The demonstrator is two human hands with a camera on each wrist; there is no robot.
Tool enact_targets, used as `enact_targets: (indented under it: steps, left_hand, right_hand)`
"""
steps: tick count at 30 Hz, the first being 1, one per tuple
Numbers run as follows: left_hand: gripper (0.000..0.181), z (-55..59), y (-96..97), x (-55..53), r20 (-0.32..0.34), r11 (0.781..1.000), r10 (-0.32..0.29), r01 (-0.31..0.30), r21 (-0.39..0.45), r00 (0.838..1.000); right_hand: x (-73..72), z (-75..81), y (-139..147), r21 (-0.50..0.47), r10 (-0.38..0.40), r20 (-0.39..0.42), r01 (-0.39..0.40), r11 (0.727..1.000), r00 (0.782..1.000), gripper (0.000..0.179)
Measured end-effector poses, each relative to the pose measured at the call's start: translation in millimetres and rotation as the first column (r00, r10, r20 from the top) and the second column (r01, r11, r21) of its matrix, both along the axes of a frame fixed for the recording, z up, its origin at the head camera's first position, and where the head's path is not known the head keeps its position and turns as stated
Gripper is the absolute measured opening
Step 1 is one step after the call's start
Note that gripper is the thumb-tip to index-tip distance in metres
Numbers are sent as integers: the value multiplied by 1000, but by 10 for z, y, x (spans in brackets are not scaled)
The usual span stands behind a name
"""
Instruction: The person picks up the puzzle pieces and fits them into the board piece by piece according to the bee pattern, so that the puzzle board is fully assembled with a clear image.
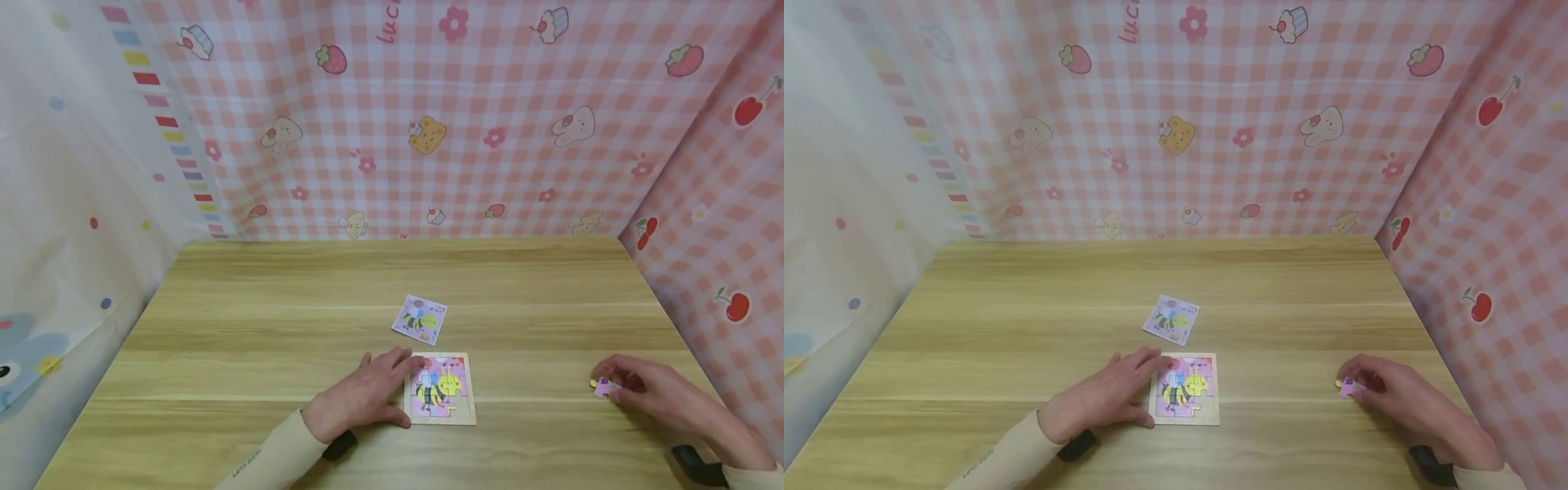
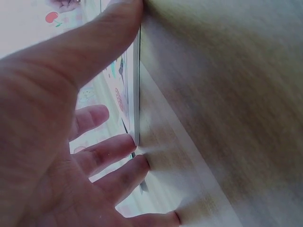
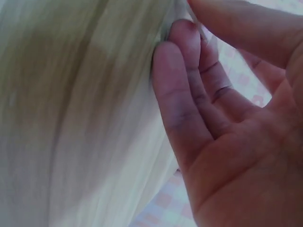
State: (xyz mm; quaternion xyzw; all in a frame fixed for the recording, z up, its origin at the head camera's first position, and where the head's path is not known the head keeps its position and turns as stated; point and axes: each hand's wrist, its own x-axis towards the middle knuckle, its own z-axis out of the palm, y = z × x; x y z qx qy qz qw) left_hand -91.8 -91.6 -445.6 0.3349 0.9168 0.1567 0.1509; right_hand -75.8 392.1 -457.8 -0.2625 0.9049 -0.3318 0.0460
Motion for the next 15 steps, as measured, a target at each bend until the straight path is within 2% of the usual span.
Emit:
enact_targets:
  steps: [3,11,15]
  left_hand:
    - [92,6,-1,4,2,1000,1,-1,-5,1000]
    - [92,15,7,-4,18,1000,5,-5,-12,1000]
    - [92,13,13,-13,18,1000,3,-3,-16,1000]
  right_hand:
    - [5,-4,-22,-22,11,-26,-12,1000,1000,32]
    - [60,46,-226,-27,-123,-19,123,992,992,26]
    - [88,108,-369,-15,-193,-54,193,981,980,24]
